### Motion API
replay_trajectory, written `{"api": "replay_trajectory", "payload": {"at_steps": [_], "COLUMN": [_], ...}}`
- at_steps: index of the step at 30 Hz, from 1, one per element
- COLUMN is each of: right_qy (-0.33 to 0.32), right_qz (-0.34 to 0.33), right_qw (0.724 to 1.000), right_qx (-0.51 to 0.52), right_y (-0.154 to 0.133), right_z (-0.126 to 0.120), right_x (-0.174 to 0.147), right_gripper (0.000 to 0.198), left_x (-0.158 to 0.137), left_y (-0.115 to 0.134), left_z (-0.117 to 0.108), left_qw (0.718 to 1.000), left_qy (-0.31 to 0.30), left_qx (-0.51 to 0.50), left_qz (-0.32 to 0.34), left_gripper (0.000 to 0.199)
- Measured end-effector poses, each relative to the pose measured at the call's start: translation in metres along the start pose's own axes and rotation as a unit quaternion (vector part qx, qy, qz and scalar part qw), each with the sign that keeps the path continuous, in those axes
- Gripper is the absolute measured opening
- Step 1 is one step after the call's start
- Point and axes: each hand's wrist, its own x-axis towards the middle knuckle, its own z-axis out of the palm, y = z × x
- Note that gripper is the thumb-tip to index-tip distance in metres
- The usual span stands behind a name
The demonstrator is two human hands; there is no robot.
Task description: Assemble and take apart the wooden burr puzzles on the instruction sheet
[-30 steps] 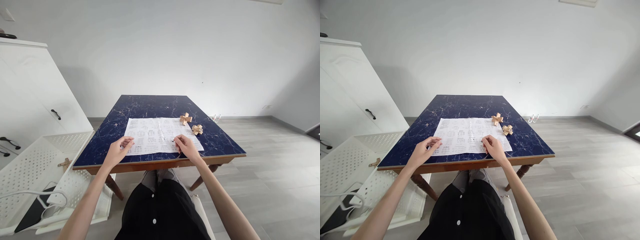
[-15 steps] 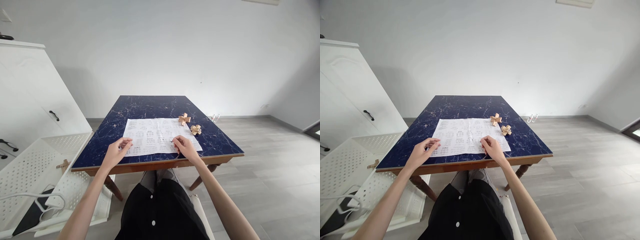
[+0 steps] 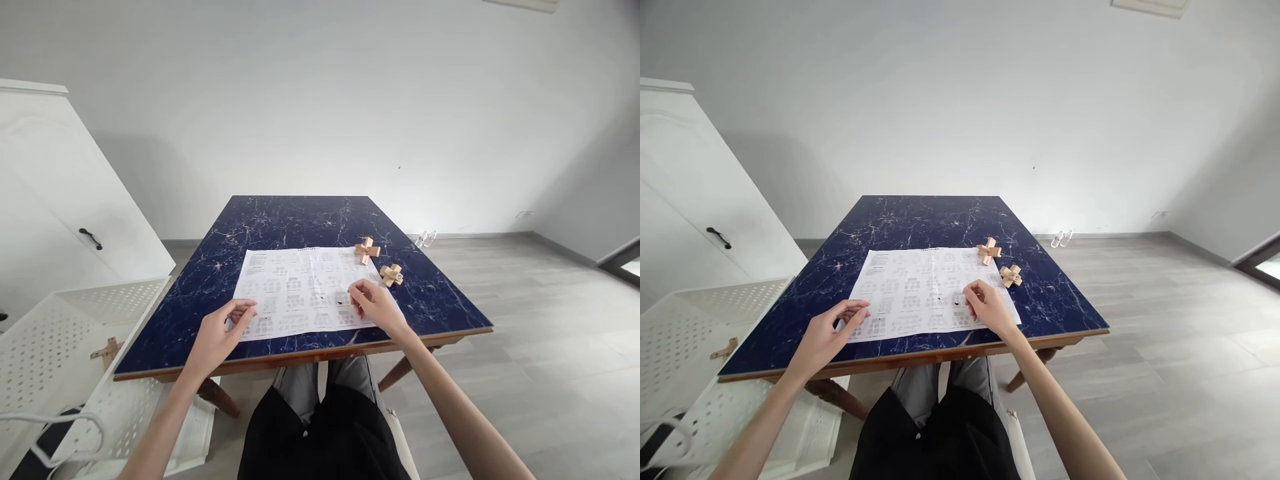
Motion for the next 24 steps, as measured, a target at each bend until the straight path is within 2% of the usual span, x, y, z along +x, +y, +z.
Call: {"api": "replay_trajectory", "payload": {"at_steps": [3,7,10,13,15,18,21,22,24], "right_qy": [0.069,0.157,0.144,0.093,0.069,0.060,0.040,0.024,-0.015], "right_qz": [-0.009,0.001,0.030,0.069,0.085,0.077,0.023,-0.015,-0.060], "right_qw": [0.992,0.956,0.931,0.916,0.910,0.913,0.939,0.962,0.989], "right_qx": [-0.101,-0.249,-0.334,-0.384,-0.399,-0.397,-0.340,-0.273,-0.134], "right_y": [0.002,0.003,0.006,0.010,0.008,-0.003,-0.019,-0.023,-0.027], "right_z": [-0.024,-0.060,-0.074,-0.075,-0.073,-0.064,-0.044,-0.034,-0.012], "right_x": [0.025,0.068,0.100,0.124,0.135,0.143,0.144,0.143,0.140], "right_gripper": [0.030,0.021,0.021,0.015,0.018,0.024,0.028,0.030,0.035], "left_x": [0.003,0.027,0.063,0.101,0.123,0.146,0.159,0.162,0.165], "left_y": [-0.001,0.012,0.031,0.043,0.043,0.037,0.030,0.028,0.026], "left_z": [0.000,0.006,0.015,0.027,0.033,0.040,0.048,0.052,0.058], "left_qw": [1.000,0.996,0.989,0.982,0.979,0.982,0.988,0.988,0.986], "left_qy": [0.003,-0.016,-0.057,-0.093,-0.113,-0.121,-0.107,-0.101,-0.098], "left_qx": [0.024,0.075,0.088,0.083,0.073,0.041,-0.004,-0.017,-0.039], "left_qz": [0.003,0.055,0.103,0.143,0.153,0.142,0.113,0.111,0.128], "left_gripper": [0.045,0.042,0.038,0.036,0.034,0.032,0.034,0.039,0.067]}}
